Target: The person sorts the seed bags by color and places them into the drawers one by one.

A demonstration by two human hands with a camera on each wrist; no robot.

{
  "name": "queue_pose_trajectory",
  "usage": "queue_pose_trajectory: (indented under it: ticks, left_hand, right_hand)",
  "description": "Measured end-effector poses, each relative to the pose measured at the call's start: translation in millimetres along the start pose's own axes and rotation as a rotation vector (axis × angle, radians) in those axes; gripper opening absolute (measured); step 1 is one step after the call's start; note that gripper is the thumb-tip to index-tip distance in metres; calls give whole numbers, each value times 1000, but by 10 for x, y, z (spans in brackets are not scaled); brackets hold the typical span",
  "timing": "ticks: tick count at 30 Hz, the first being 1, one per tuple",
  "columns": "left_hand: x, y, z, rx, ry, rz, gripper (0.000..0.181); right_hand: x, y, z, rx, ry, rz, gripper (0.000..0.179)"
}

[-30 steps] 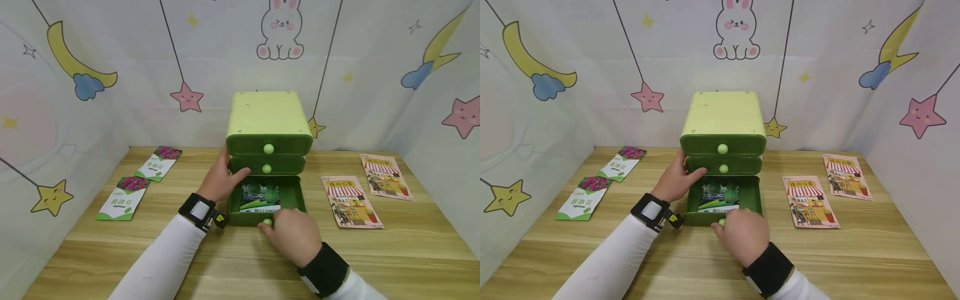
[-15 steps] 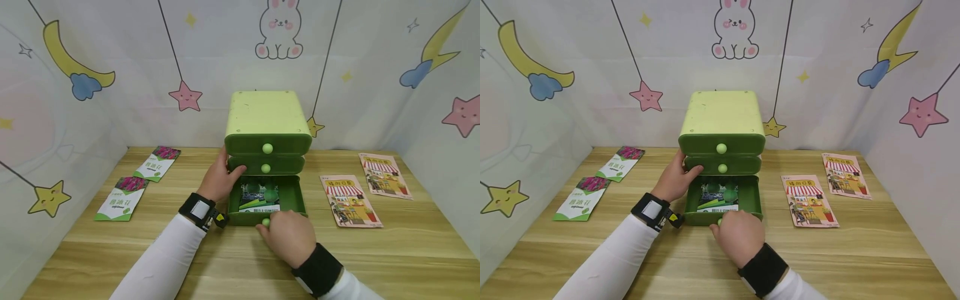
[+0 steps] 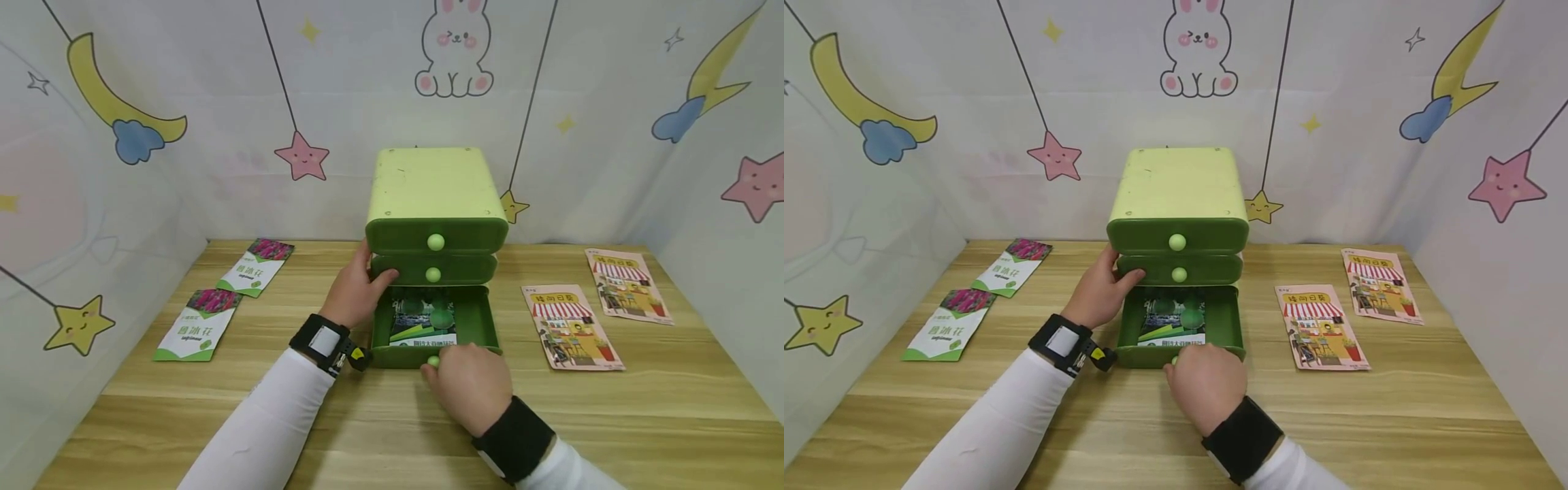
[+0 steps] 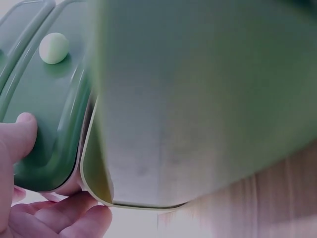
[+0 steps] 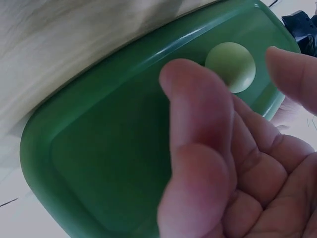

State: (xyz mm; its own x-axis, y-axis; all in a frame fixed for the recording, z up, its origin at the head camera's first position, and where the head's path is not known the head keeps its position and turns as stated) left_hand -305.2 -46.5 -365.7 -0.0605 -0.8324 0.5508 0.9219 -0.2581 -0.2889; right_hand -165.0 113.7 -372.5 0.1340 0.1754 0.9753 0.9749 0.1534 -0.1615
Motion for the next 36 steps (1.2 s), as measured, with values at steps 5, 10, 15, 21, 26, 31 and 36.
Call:
queue_pose_trajectory:
  ticks: [5, 10, 15, 21, 26, 31, 36]
  left_hand:
    - [10, 6, 10, 13, 16, -17, 61]
    - [20, 12, 34, 7, 23, -25, 58]
    - [29, 11, 31, 14, 14, -26, 58]
    - [30, 7, 23, 19, 22, -32, 57]
    - [28, 4, 11, 19, 25, -34, 57]
    - [27, 2, 5, 20, 22, -36, 58]
    - [28, -1, 6, 20, 10, -33, 58]
  right_hand:
    - [-14, -2, 0, 9, 27, 18, 44]
    - [-20, -9, -7, 21, 45, 45, 43]
    - [-37, -18, 2, 18, 45, 47, 42]
    - [-28, -28, 6, 24, 45, 52, 41]
    - [-28, -37, 13, 24, 37, 53, 40]
    - [-30, -48, 24, 24, 23, 50, 40]
    - [-37, -61, 36, 33, 21, 59, 39]
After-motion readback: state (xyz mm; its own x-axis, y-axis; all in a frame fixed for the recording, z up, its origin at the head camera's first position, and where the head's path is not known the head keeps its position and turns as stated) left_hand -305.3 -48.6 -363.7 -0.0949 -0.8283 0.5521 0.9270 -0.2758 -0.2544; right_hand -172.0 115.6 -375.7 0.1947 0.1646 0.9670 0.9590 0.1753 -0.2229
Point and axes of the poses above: each hand's wrist, its own y-axis away from the middle knuckle, its own x-axis out of the back of the hand, z = x × y, the point moved 6 cm from there along -y, towards the middle knuckle, and after that the axes turned 1 degree about z, right-handed, at the moved point
